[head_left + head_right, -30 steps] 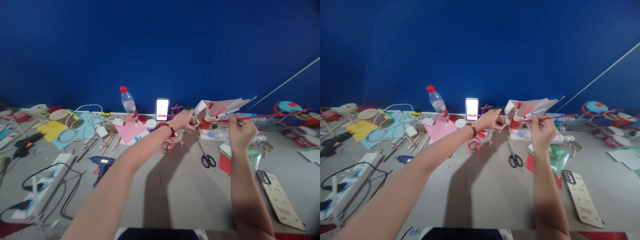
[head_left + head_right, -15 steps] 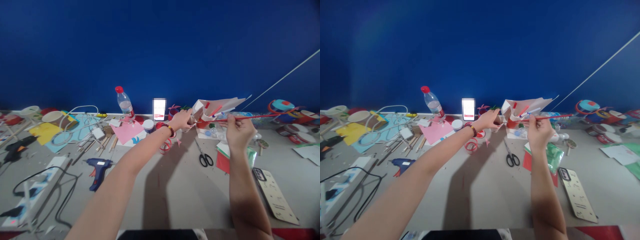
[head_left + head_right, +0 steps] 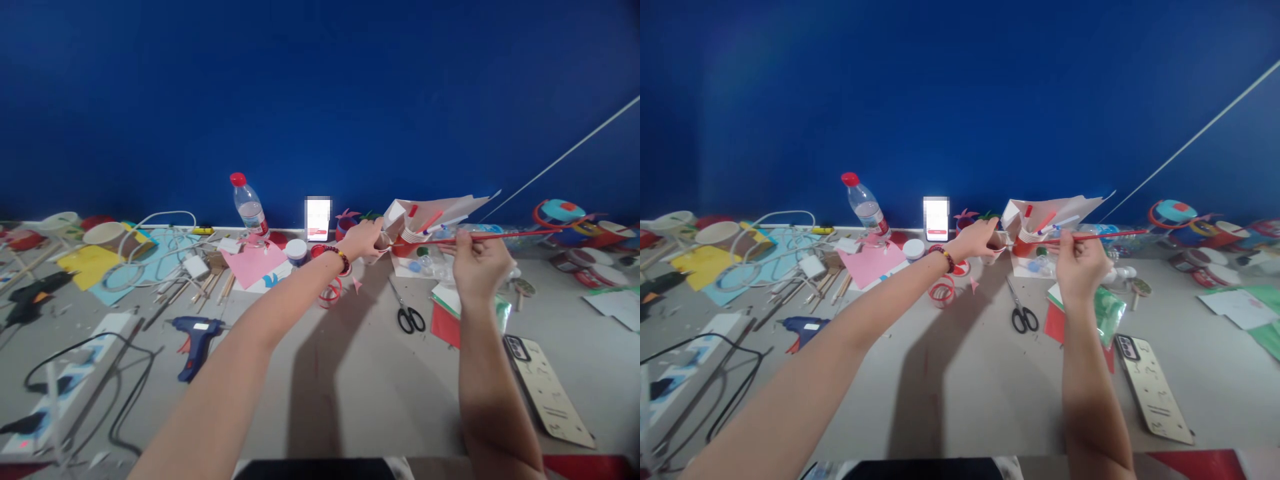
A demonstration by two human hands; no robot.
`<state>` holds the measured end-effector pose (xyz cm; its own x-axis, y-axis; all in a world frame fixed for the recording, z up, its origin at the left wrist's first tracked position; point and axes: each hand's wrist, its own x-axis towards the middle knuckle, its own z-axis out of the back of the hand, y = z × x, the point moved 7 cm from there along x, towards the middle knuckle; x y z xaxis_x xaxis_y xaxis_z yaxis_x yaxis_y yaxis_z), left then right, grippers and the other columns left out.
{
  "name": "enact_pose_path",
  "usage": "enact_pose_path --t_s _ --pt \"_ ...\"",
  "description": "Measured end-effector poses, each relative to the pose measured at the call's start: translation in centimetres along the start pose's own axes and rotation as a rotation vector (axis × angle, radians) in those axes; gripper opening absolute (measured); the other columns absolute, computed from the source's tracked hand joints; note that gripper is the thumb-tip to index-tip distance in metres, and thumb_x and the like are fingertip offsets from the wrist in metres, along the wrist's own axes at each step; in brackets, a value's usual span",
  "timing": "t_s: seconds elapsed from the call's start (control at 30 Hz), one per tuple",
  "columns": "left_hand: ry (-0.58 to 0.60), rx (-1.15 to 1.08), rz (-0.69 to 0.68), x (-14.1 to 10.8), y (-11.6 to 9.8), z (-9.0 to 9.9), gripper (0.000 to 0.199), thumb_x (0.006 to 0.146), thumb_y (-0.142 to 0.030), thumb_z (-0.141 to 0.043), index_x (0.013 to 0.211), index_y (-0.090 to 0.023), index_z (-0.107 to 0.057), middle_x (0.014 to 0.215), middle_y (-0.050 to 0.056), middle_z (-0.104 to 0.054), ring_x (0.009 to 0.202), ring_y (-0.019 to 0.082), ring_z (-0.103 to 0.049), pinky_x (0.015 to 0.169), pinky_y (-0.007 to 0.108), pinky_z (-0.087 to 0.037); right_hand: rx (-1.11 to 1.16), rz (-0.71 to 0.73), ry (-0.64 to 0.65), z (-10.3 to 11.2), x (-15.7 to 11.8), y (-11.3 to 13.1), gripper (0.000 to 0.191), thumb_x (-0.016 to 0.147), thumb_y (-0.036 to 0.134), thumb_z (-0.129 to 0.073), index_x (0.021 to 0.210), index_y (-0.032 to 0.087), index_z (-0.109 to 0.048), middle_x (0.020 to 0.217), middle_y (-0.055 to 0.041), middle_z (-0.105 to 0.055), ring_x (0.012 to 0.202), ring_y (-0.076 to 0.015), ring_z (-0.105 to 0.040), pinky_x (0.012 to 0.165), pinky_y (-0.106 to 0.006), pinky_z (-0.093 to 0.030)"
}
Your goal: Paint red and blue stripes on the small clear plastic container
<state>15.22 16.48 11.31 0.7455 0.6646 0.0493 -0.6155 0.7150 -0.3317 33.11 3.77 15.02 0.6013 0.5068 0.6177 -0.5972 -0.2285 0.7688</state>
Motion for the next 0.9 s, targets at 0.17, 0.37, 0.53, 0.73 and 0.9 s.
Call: enact_pose_path --t_s 0.17,0.37,0.53,0.73,0.9 --pt "-0.007 0.007 0.001 0.2 0.2 -0.1 0.073 0.079 -0.031 -0.078 0.136 -0.01 -0.038 0.127 0.021 -0.062 0.118 0.033 -0.058 0.088 0.036 -0.048 0.042 0.002 -0.01 0.1 0.1 0.1 0.034 0.08 0.052 -0.071 0.079 0.02 -0.06 0.062 -0.0034 -0.07 0.058 -0.027 -0.075 0.059 -0.038 -0.066" --pt "-0.035 -0.018 -0.016 -0.1 0.0 0.0 0.069 0.08 -0.028 -0.078 0.133 -0.008 -0.039 0.122 0.023 -0.063 0.113 0.032 -0.058 0.084 0.036 -0.047 0.027 -0.014 -0.005 0.1 0.1 -0.2 0.036 0.081 0.054 -0.069 0.079 0.02 -0.06 0.064 -0.0044 -0.07 0.062 -0.0287 -0.076 0.059 -0.04 -0.066" --pt "-0.047 -0.027 -0.023 -0.2 0.0 0.0 0.069 0.08 -0.027 -0.077 0.133 -0.006 -0.038 0.122 0.023 -0.063 0.112 0.031 -0.057 0.084 0.036 -0.046 0.018 -0.039 -0.037 0.3 0.2 -0.4 0.041 0.077 0.059 -0.072 0.077 0.02 -0.059 0.064 -0.0048 -0.07 0.063 -0.0299 -0.076 0.059 -0.041 -0.066" --pt "-0.026 -0.043 -0.023 0.2 0.4 -0.5 0.072 0.078 -0.03 -0.077 0.135 -0.009 -0.04 0.122 0.021 -0.063 0.114 0.033 -0.058 0.084 0.036 -0.047 0.047 -0.047 -0.078 0.7 0.5 -0.6 0.042 0.076 0.061 -0.071 0.077 0.021 -0.057 0.063 -0.0025 -0.067 0.059 -0.0294 -0.075 0.06 -0.045 -0.066" --pt "-0.001 -0.119 -0.077 0.2 1.1 -0.3 0.09 0.072 -0.028 -0.077 0.146 -0.008 -0.032 0.138 0.024 -0.055 0.126 0.035 -0.054 0.096 0.039 -0.046 0.197 -0.106 0.001 0.2 0.6 -0.9 0.044 0.073 0.058 -0.076 0.084 0.019 -0.06 0.066 -0.0027 -0.07 0.059 -0.025 -0.074 0.066 -0.044 -0.068"
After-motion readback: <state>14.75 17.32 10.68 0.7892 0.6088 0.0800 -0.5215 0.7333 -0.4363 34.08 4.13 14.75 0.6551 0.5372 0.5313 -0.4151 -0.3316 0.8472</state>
